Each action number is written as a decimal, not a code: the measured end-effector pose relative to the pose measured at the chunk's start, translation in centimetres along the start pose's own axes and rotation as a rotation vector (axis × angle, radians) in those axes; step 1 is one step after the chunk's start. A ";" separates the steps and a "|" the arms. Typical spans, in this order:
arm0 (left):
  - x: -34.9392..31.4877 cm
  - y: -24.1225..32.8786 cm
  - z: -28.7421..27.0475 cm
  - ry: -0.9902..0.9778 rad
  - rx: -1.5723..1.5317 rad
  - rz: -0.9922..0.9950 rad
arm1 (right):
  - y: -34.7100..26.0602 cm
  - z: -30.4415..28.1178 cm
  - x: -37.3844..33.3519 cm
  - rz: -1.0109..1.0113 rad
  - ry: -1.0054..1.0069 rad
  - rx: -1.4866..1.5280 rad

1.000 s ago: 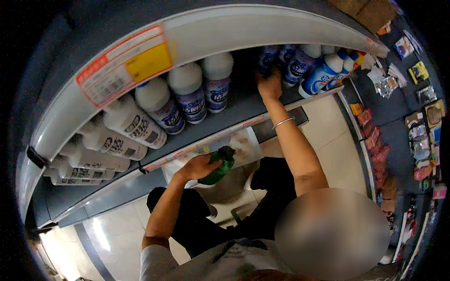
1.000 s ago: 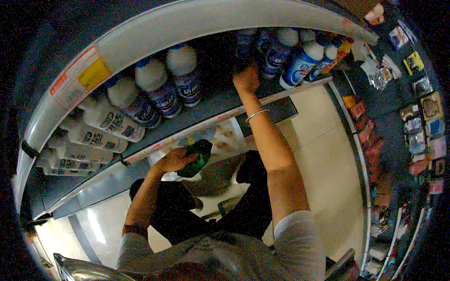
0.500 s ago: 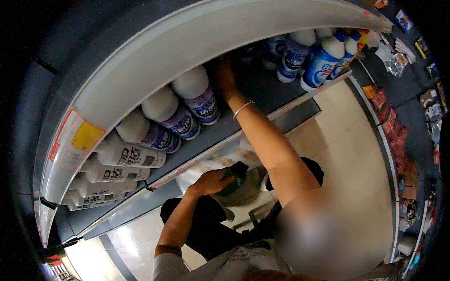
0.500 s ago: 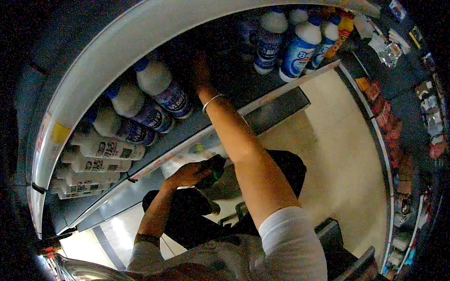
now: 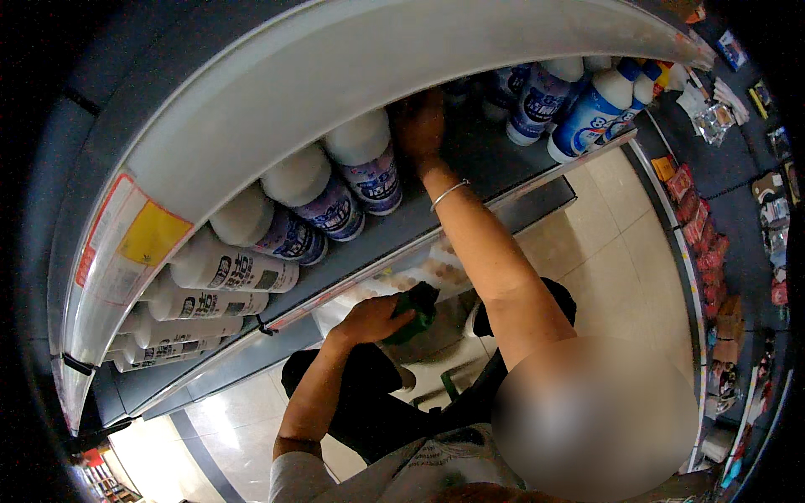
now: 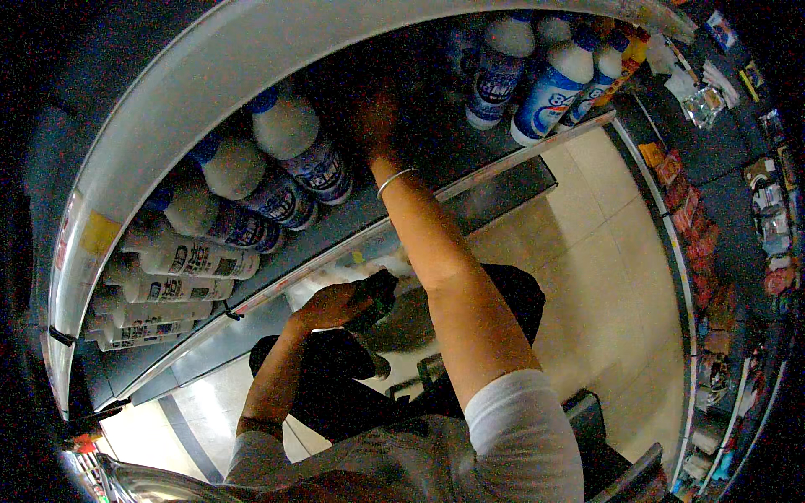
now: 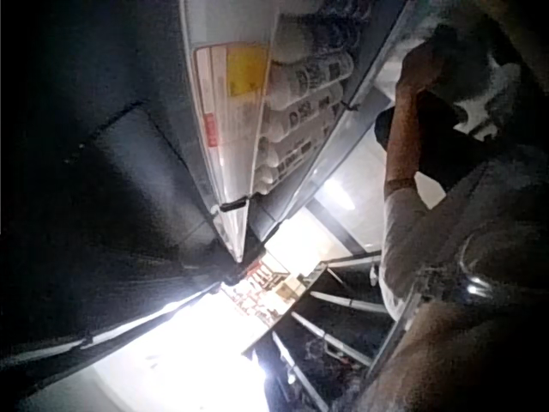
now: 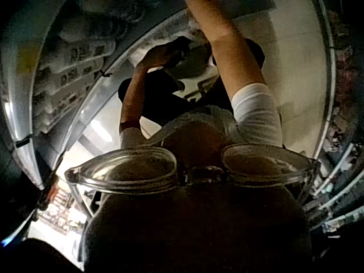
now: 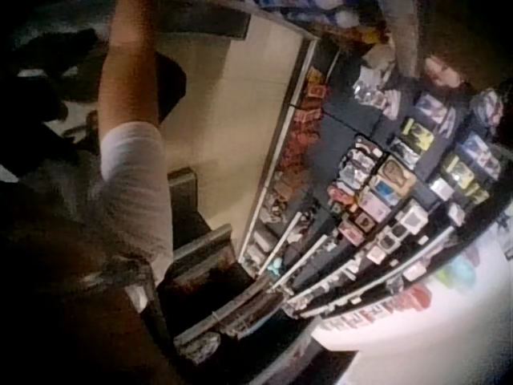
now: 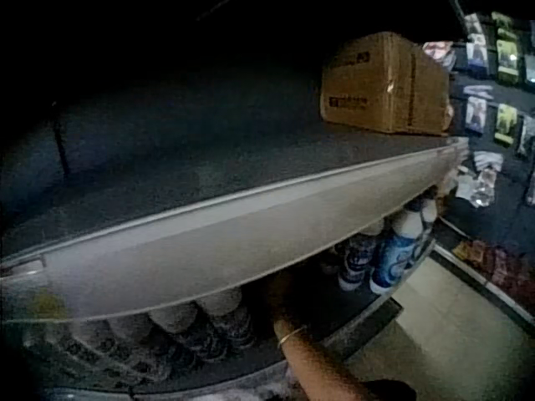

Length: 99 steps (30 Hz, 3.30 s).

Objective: The person arranges white plastic bottles on a store shelf, using a dark cloth to wipe the bottles and the shelf surface. They pick up bottles, wipe them, and place them in neat rows, occasionally adjusting the alignment of the bottles.

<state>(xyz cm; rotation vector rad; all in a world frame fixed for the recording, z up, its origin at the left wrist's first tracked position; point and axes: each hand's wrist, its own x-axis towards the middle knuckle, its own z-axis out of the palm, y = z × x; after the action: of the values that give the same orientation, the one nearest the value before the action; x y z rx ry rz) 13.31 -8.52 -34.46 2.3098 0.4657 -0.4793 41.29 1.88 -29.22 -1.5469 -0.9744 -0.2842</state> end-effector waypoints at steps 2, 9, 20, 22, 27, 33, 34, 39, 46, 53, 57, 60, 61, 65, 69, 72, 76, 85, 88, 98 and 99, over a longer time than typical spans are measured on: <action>-0.1 0.2 -0.3 -0.005 0.021 -0.035 | 1.3 0.1 -0.4 0.163 0.182 -0.010; -0.5 -0.3 0.0 0.050 -0.073 0.007 | 4.9 1.5 -0.3 0.115 0.308 -0.662; -1.1 -0.4 0.3 0.051 -0.028 0.014 | 4.2 -0.9 1.2 0.079 0.263 -0.535; -1.3 -0.1 -0.3 -0.003 0.006 -0.032 | 3.5 -0.8 1.1 0.159 0.265 -0.475; -1.1 0.7 -0.6 0.032 0.025 0.020 | 9.4 -1.7 2.0 0.002 0.306 -0.550; -1.3 -1.3 1.3 0.060 -0.004 0.014 | 4.4 -2.2 0.3 0.277 -0.078 -0.166; -1.3 -1.4 1.4 0.044 -0.003 0.006 | 4.1 -2.5 -0.1 0.268 -0.134 -0.129; -1.2 -0.8 1.2 0.037 0.034 0.042 | 3.8 -2.5 -0.7 0.024 -0.279 -0.170; -0.3 -0.6 1.6 -0.007 0.033 0.034 | 1.4 -2.8 -1.0 0.069 -0.498 -0.085; 0.1 0.0 1.5 0.021 0.016 0.066 | 4.1 -2.6 0.1 0.141 -0.368 0.034; 0.4 -1.0 2.6 0.064 0.011 0.124 | 6.1 -0.7 1.6 0.021 0.132 -0.132; 0.4 -1.9 3.3 0.045 0.026 0.108 | 7.1 0.6 1.6 -0.062 0.064 -0.158; 0.6 -1.9 3.6 0.014 0.031 0.076 | 7.6 0.5 2.0 -0.187 -0.016 -0.302; 0.3 -2.8 4.0 0.134 -0.021 0.183 | 11.7 0.3 3.2 -0.368 -0.197 -0.574; -0.6 -0.9 1.1 -0.106 0.023 -0.036 | 11.9 0.2 3.4 -0.301 -0.223 -0.595; -0.9 -1.1 1.0 -0.112 0.021 -0.060 | 12.0 -0.4 4.0 -0.279 -0.237 -0.607; -1.1 -0.9 0.8 -0.075 0.051 -0.056 | 12.0 -1.4 4.9 -0.253 -0.248 -0.605; 0.0 -1.9 2.2 -0.001 0.109 0.023 | 6.9 -2.8 2.3 -0.099 -0.298 -0.392; -0.5 -1.2 1.9 -0.016 0.118 -0.003 | 2.4 -3.8 -0.2 0.259 -0.331 -0.285; -0.4 0.4 3.1 -0.012 0.120 0.062 | 3.8 -5.4 -2.5 -0.013 -0.142 -0.214; -0.4 0.3 3.2 -0.013 0.122 0.071 | 3.8 -5.4 -2.6 0.008 -0.148 -0.194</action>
<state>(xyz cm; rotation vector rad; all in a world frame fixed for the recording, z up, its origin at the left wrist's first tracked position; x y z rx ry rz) 12.47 -11.12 -36.24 2.4293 0.3559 -0.5004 44.24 -3.83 -32.35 -1.7676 -1.0815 -0.2676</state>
